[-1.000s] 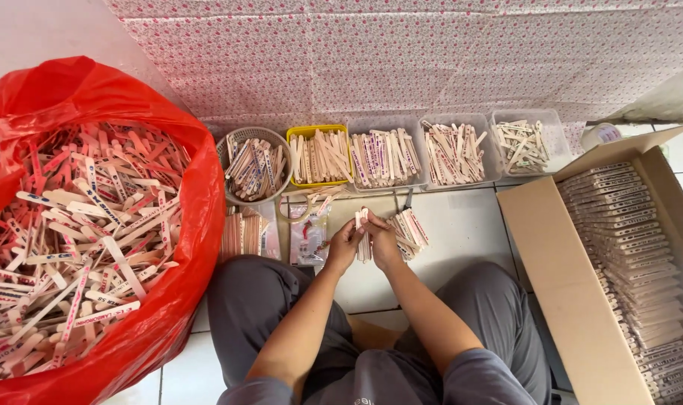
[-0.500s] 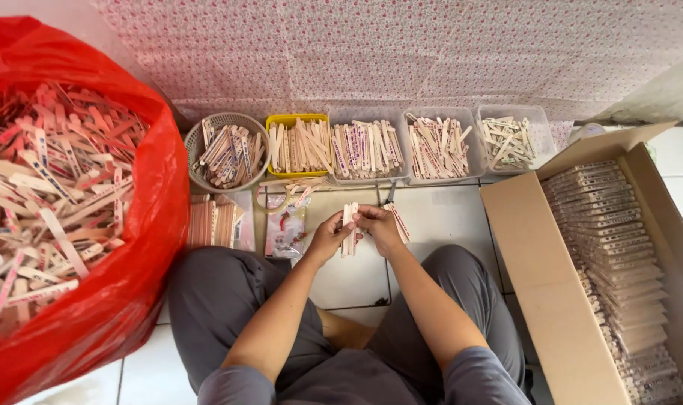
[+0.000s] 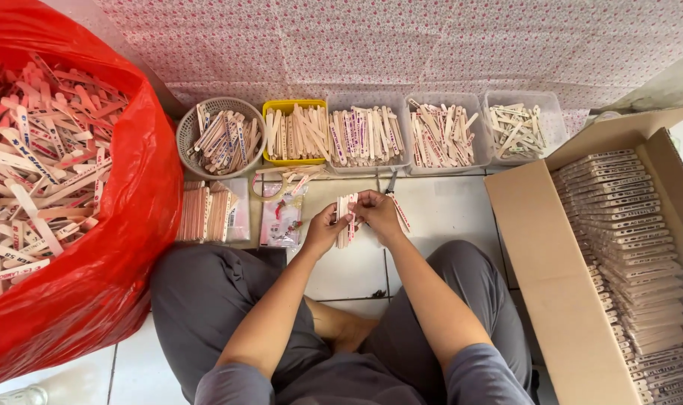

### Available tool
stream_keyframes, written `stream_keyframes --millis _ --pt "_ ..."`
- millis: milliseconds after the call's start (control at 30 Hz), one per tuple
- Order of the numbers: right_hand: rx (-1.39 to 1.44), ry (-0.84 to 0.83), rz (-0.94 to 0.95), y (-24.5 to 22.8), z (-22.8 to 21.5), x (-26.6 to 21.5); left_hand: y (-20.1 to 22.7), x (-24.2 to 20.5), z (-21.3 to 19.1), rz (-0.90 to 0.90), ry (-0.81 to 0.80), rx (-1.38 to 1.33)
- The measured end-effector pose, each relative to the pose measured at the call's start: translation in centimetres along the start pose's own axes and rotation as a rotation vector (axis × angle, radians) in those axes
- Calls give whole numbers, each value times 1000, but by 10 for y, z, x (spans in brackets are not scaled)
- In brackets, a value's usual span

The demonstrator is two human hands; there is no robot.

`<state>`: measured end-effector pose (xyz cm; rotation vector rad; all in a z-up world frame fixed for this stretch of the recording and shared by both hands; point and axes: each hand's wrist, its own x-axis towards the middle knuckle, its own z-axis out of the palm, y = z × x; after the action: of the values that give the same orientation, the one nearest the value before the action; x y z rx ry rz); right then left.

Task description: The person sits on the floor and sorts wooden popsicle sticks into small plastic bags. They gather sticks from a pile, align them, and place them into bags, which are then set aside.

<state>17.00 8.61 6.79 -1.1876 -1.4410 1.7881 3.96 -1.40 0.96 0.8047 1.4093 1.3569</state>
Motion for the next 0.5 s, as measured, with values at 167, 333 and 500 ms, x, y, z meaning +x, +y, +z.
stream_keyframes --millis 167,333,500 --pt "102 -42 51 10 -6 -1 -3 4 -3 1 -24 -16" --pt "120 -50 49 25 -10 5 19 -8 5 6 -59 8" --pt "-28 -123 -142 7 -6 -5 39 -18 13 -131 52 -303"
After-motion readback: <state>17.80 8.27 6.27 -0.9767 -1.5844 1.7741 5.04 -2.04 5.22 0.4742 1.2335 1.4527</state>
